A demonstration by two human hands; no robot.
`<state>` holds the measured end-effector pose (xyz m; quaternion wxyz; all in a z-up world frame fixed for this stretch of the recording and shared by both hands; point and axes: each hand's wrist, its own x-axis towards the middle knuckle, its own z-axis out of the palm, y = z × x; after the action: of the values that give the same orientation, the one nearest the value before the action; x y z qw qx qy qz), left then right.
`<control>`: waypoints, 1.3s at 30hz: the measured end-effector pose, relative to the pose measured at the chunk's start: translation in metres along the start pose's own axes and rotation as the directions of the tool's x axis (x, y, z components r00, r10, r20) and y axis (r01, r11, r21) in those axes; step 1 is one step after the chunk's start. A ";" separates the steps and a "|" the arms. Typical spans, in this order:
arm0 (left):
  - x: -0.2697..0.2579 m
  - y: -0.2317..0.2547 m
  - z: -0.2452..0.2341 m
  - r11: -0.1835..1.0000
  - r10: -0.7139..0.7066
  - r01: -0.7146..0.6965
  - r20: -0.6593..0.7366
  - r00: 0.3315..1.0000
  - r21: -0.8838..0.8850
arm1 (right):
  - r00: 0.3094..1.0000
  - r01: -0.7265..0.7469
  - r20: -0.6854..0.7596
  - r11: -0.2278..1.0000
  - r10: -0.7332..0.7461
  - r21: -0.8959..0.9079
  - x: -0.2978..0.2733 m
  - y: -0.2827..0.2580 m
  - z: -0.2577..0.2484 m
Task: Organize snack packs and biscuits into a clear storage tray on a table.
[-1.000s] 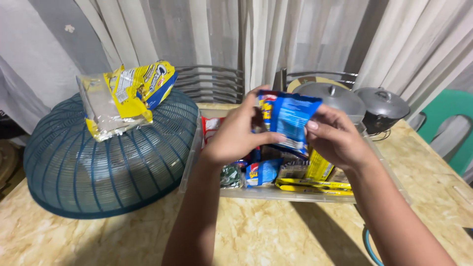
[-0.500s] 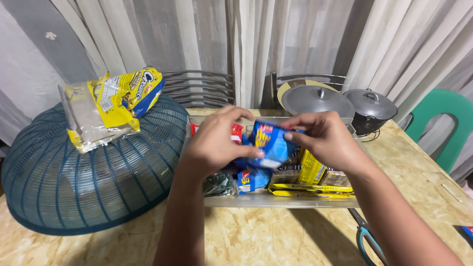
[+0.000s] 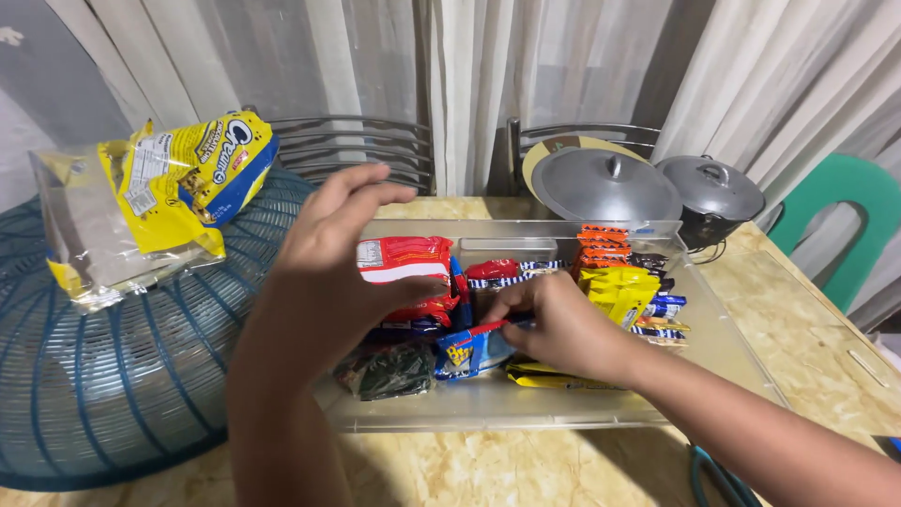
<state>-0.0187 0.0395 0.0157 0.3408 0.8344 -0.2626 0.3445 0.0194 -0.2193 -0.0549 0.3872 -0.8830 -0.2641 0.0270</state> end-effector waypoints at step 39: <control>0.014 0.005 0.007 0.998 -0.010 0.018 0.128 0.992 -0.063 | 0.870 0.152 0.483 0.881 0.095 -0.448 0.015 -0.030 0.010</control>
<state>-0.0109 0.0280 0.0243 0.3522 0.8453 -0.2887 0.2795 0.0161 -0.1889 -0.0385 0.0804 -0.9097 -0.3656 0.1795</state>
